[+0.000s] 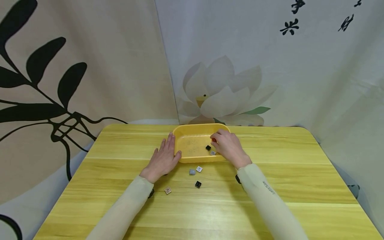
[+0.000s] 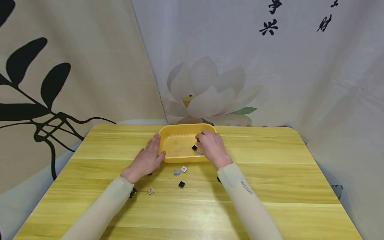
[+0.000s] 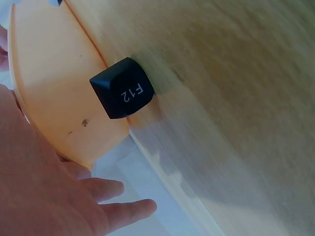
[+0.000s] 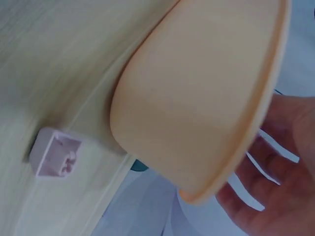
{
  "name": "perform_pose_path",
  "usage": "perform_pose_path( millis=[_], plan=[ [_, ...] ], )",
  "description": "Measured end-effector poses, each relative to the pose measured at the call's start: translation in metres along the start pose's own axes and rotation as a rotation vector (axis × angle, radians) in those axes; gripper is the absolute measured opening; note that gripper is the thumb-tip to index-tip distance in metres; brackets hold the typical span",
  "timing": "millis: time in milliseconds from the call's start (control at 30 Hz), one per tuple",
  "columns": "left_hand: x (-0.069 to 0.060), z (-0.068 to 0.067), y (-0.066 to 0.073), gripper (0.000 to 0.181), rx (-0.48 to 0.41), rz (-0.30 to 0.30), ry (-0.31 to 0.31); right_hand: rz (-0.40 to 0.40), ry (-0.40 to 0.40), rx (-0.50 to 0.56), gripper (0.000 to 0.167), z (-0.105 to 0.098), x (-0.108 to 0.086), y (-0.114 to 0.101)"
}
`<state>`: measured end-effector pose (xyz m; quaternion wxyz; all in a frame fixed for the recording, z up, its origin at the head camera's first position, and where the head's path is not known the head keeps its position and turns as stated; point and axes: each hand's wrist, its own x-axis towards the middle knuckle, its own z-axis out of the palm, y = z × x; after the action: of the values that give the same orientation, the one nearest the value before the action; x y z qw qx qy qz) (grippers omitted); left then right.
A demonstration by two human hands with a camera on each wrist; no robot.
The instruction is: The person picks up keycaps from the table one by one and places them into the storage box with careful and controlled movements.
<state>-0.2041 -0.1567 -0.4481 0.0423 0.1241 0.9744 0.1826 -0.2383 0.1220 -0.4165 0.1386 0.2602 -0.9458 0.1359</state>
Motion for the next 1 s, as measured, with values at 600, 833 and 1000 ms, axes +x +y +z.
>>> perform_pose_path(
  millis=[600,833,1000],
  plan=[
    [0.001,0.001,-0.001,0.076,0.008,0.000,-0.007,0.064,-0.225,-0.023,0.010,0.020,0.022,0.002],
    [0.001,0.001,-0.001,0.076,0.014,0.006,0.004,0.111,-0.287,-0.017,0.012,0.020,0.027,0.004],
    [0.001,0.001,-0.002,0.076,0.018,0.002,0.001,0.118,-0.298,0.015,0.021,0.013,0.027,0.004]
  ],
)
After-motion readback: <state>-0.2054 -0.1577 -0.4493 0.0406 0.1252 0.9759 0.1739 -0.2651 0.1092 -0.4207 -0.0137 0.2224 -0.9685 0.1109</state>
